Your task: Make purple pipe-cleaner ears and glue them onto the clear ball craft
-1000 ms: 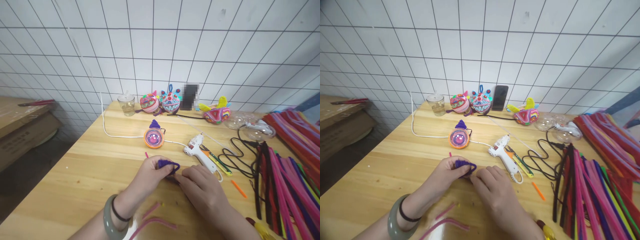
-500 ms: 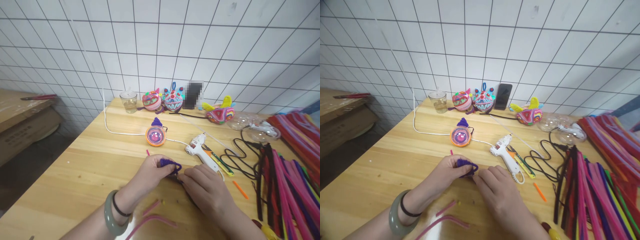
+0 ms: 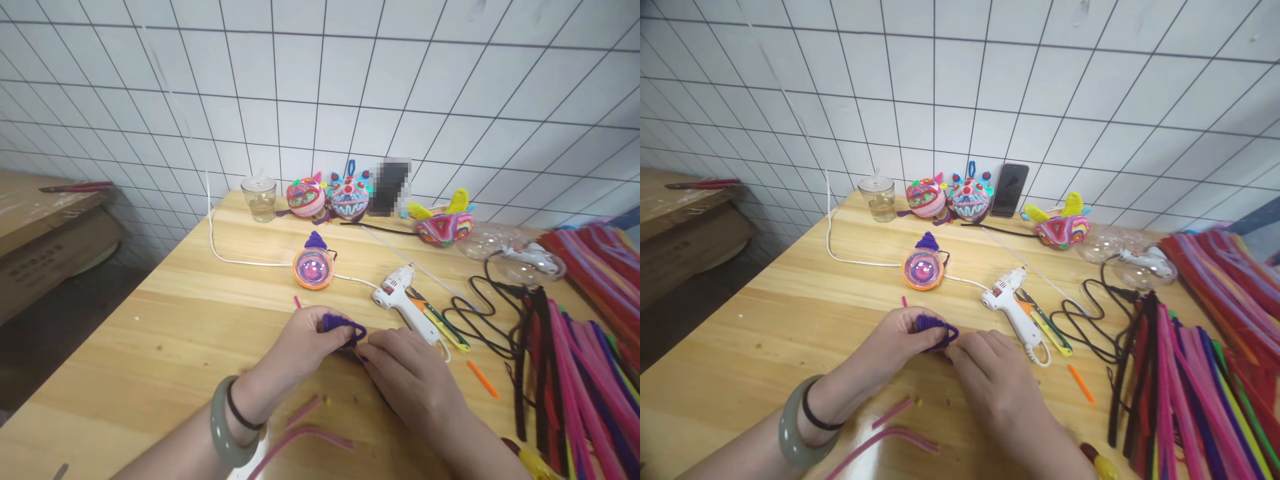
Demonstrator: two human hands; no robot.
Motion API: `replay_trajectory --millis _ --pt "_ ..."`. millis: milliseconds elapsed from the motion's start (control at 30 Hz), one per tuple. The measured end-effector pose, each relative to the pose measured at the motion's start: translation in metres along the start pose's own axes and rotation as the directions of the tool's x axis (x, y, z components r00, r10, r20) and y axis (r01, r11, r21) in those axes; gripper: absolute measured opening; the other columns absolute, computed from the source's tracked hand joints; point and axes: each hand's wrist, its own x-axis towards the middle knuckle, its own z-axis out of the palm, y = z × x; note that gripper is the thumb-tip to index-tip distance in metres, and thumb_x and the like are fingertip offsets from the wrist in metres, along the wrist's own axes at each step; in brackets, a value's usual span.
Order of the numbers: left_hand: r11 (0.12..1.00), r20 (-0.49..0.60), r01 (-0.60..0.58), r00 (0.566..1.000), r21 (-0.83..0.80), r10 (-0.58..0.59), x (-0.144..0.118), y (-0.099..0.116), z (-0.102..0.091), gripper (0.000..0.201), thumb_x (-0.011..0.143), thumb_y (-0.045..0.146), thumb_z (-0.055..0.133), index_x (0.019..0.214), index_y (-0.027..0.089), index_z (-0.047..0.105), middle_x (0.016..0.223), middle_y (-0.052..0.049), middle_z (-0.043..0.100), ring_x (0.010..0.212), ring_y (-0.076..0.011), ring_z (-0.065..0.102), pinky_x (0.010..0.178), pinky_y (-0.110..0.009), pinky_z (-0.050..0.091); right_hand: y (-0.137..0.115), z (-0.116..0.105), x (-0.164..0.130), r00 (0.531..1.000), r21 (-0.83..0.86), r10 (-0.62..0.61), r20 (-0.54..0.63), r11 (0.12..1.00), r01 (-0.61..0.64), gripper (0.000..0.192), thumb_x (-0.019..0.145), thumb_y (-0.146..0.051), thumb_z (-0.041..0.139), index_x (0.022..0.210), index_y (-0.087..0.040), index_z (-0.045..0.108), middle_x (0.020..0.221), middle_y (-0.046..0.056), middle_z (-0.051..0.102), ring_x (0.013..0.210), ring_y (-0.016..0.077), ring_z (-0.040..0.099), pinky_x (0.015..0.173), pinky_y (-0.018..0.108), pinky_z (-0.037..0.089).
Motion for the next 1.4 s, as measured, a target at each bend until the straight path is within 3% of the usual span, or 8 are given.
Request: replay_trajectory --millis 167,367,600,800,900,1033,1267,1400 --pt "0.988 0.009 -0.049 0.999 0.145 0.048 0.001 -0.003 -0.001 0.007 0.069 0.019 0.065 0.073 0.014 0.068 0.073 -0.004 0.07 0.07 -0.0177 0.061 0.07 -0.03 0.046 0.003 0.006 0.0 0.997 -0.002 0.054 0.052 0.999 -0.054 0.022 0.096 -0.015 0.04 0.092 -0.017 0.062 0.087 0.01 0.064 0.074 0.0197 0.06 0.063 0.032 0.047" --pt "0.984 0.046 -0.028 0.999 0.176 0.02 0.002 -0.007 -0.001 0.011 0.07 0.021 0.064 0.076 0.013 0.068 0.077 -0.007 0.071 0.075 -0.0216 0.063 0.073 -0.034 0.047 0.001 0.002 0.004 0.982 0.002 0.101 0.159 0.995 -0.103 0.026 0.096 -0.018 0.039 0.084 -0.018 0.062 0.077 0.006 0.061 0.064 0.0175 0.056 0.058 0.03 0.046" --pt "0.982 0.039 -0.053 0.998 0.18 0.047 0.003 -0.006 -0.001 0.011 0.071 0.02 0.063 0.078 0.012 0.067 0.079 -0.007 0.069 0.075 -0.0187 0.06 0.073 -0.032 0.045 0.0 -0.004 0.009 0.965 0.344 0.233 0.123 0.902 -0.262 0.016 0.093 -0.016 0.047 0.095 -0.02 0.062 0.085 0.006 0.061 0.073 0.0159 0.06 0.064 0.027 0.049" --pt "0.988 0.091 -0.04 0.996 0.149 0.026 0.002 -0.005 -0.001 0.012 0.071 0.021 0.063 0.079 0.012 0.068 0.077 -0.006 0.069 0.072 -0.0175 0.059 0.071 -0.031 0.043 0.0 -0.002 0.008 0.893 0.418 0.439 0.104 0.795 -0.439 0.001 0.087 -0.02 0.056 0.087 -0.021 0.056 0.073 0.0 0.054 0.062 0.0147 0.053 0.056 0.026 0.044" --pt "0.991 0.101 -0.037 0.995 0.132 0.024 0.001 -0.004 -0.001 0.013 0.072 0.021 0.064 0.079 0.012 0.068 0.077 -0.006 0.069 0.071 -0.0171 0.059 0.07 -0.03 0.043 -0.004 -0.003 0.009 0.826 0.45 0.542 0.157 0.705 -0.548 0.002 0.085 -0.023 0.057 0.085 -0.022 0.056 0.068 -0.002 0.054 0.062 0.0152 0.052 0.058 0.027 0.043" --pt "0.993 0.112 -0.017 0.994 0.119 0.004 0.001 -0.004 -0.001 0.013 0.072 0.021 0.065 0.08 0.012 0.069 0.077 -0.005 0.069 0.07 -0.0156 0.058 0.069 -0.029 0.042 -0.007 -0.002 0.011 0.732 0.557 0.629 0.263 0.52 -0.647 0.006 0.082 -0.026 0.06 0.086 -0.022 0.057 0.064 -0.003 0.054 0.058 0.0138 0.051 0.056 0.025 0.042" --pt "1.0 0.109 0.011 0.994 0.011 -0.012 -0.001 -0.003 -0.001 0.008 0.071 0.017 0.068 0.077 0.015 0.072 0.067 0.0 0.068 0.06 -0.0099 0.054 0.062 -0.022 0.041 -0.008 0.004 0.015 0.668 0.794 0.645 0.371 0.153 -0.589 0.018 0.079 -0.035 0.065 0.087 -0.019 0.06 0.07 -0.002 0.059 0.054 0.0098 0.051 0.05 0.022 0.043" --pt "0.999 0.111 0.026 0.994 -0.044 -0.021 0.0 -0.006 -0.002 0.007 0.071 0.018 0.069 0.076 0.016 0.073 0.067 0.0 0.069 0.062 -0.0101 0.056 0.065 -0.022 0.041 -0.009 0.003 0.019 0.621 0.813 0.66 0.422 0.027 -0.581 0.029 0.072 -0.043 0.072 0.082 -0.017 0.062 0.06 -0.003 0.057 0.048 0.0086 0.051 0.048 0.022 0.043"
